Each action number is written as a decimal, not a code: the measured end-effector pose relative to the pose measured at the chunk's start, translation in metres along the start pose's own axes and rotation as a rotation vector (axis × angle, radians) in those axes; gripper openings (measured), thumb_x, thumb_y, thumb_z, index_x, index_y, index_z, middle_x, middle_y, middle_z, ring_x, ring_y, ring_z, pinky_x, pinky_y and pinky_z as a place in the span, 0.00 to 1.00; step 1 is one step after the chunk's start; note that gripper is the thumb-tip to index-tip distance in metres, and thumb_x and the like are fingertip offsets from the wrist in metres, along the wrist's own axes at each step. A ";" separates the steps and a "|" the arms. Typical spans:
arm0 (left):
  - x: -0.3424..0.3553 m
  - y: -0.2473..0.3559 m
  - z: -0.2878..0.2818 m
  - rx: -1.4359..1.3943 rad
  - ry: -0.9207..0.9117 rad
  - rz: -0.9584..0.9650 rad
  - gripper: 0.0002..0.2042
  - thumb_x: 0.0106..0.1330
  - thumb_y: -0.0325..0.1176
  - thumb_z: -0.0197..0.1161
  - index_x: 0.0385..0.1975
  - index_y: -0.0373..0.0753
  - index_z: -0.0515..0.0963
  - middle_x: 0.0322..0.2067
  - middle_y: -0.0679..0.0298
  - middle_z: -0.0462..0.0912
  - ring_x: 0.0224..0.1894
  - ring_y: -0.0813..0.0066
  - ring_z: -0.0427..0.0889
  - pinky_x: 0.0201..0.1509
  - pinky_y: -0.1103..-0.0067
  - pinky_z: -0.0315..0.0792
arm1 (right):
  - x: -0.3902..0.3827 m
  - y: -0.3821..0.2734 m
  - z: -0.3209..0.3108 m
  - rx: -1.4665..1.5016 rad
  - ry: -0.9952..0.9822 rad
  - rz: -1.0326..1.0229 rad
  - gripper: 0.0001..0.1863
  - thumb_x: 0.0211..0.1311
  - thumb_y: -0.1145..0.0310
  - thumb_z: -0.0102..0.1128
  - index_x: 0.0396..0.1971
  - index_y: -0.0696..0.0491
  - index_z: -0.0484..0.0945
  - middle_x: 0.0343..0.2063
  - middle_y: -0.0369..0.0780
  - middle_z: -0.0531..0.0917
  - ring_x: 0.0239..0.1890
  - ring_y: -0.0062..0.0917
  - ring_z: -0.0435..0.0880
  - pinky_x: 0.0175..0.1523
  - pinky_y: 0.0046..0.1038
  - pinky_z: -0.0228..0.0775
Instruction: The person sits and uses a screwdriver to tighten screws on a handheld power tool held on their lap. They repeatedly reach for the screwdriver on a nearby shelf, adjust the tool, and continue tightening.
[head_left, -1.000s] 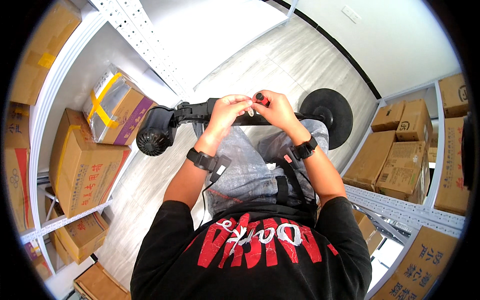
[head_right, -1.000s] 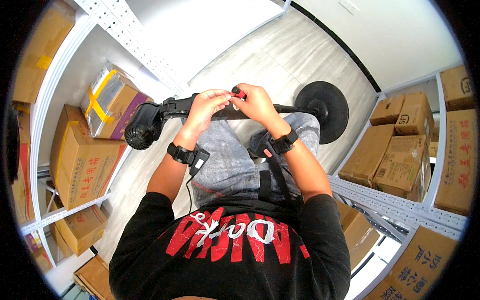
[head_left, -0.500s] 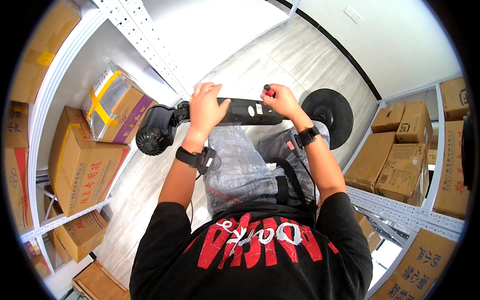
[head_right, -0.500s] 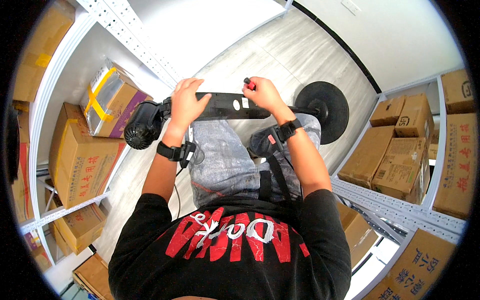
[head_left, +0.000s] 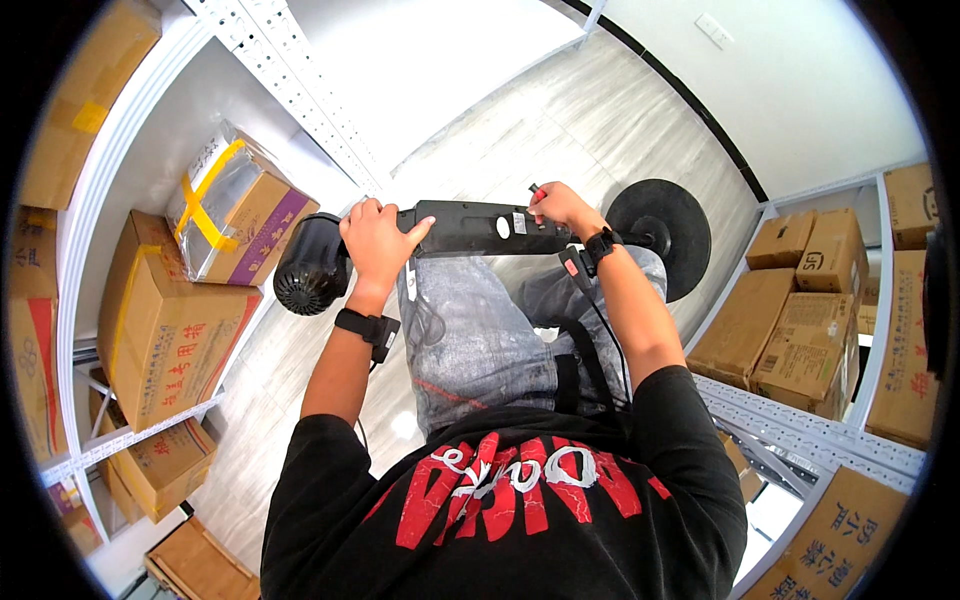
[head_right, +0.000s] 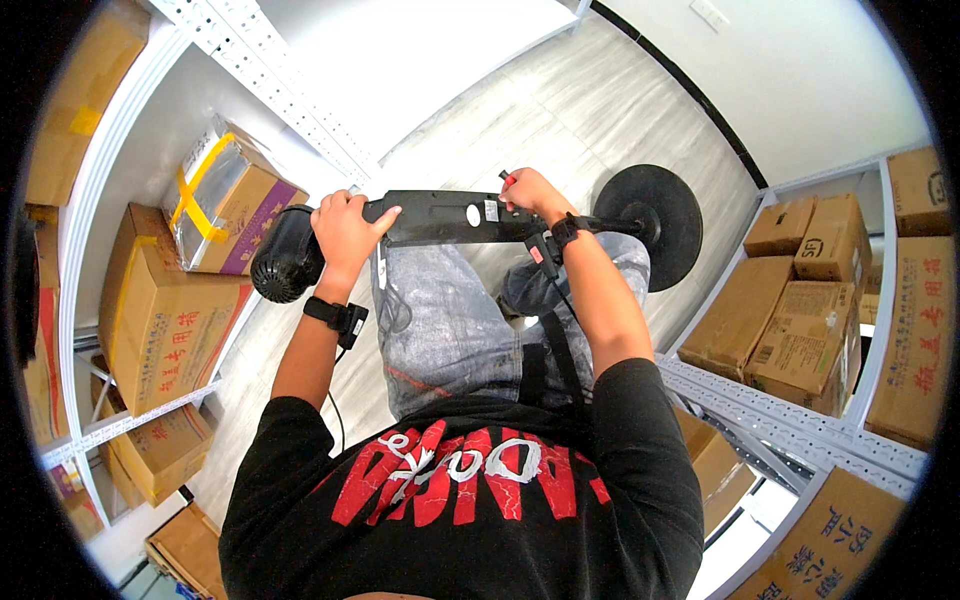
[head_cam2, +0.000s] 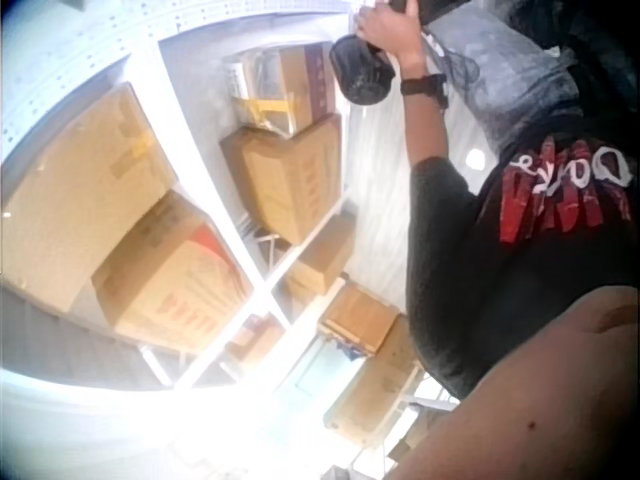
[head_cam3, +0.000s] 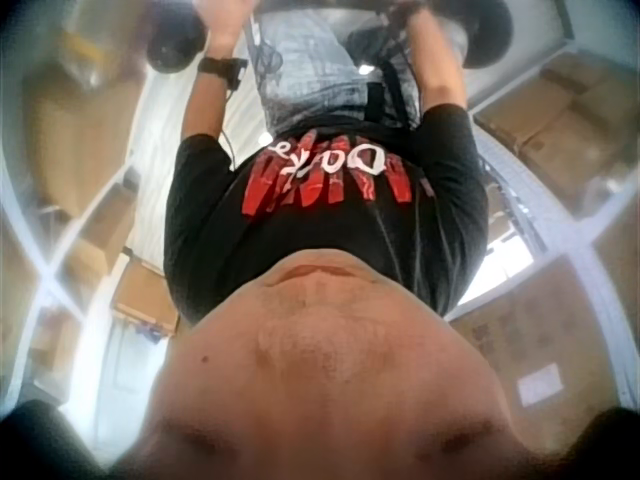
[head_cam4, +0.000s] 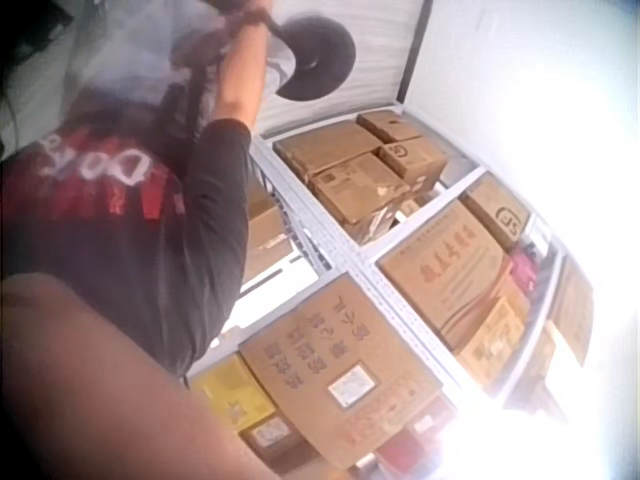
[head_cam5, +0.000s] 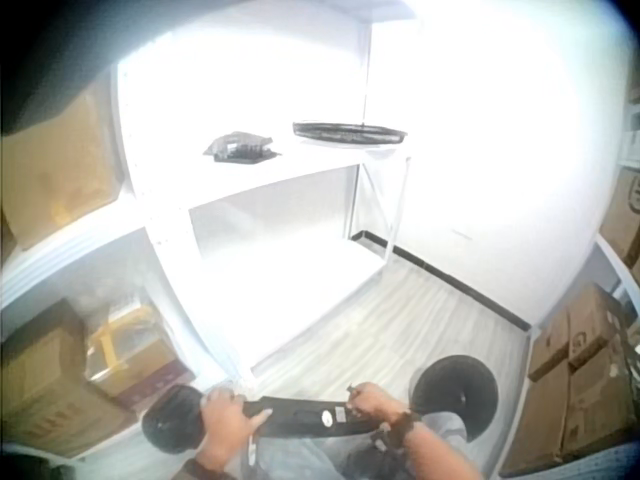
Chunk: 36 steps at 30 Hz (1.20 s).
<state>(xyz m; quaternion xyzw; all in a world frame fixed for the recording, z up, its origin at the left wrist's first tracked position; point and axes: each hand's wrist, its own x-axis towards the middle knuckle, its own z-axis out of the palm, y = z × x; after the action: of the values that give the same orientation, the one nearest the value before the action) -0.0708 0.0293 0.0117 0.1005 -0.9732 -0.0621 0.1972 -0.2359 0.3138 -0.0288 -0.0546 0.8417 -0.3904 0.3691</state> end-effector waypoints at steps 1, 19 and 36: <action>-0.001 -0.001 0.000 -0.006 0.009 0.004 0.28 0.47 0.63 0.67 0.28 0.39 0.84 0.30 0.62 0.76 0.41 0.62 0.74 0.46 0.65 0.63 | 0.000 0.001 0.001 0.018 -0.005 0.019 0.02 0.53 0.74 0.62 0.27 0.55 0.79 0.18 0.35 0.80 0.13 0.16 0.68 0.17 0.23 0.54; -0.008 -0.010 0.001 -0.146 0.096 0.191 0.26 0.42 0.58 0.73 0.29 0.40 0.81 0.35 0.64 0.75 0.44 0.63 0.74 0.53 0.65 0.64 | 0.010 0.011 0.015 -0.152 -0.076 -0.037 0.04 0.49 0.71 0.62 0.25 0.55 0.82 0.16 0.35 0.82 0.17 0.23 0.74 0.21 0.29 0.63; -0.012 -0.015 0.009 -0.142 0.087 0.176 0.25 0.42 0.58 0.73 0.30 0.41 0.83 0.35 0.66 0.75 0.44 0.65 0.74 0.53 0.66 0.63 | 0.003 0.021 0.028 -0.528 0.070 -0.175 0.11 0.47 0.65 0.67 0.29 0.55 0.81 0.27 0.45 0.84 0.34 0.41 0.83 0.42 0.37 0.73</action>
<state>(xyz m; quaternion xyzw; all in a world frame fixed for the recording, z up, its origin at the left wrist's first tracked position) -0.0606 0.0178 -0.0040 0.0029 -0.9619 -0.1091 0.2506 -0.2154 0.3097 -0.0575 -0.2077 0.9185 -0.1896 0.2780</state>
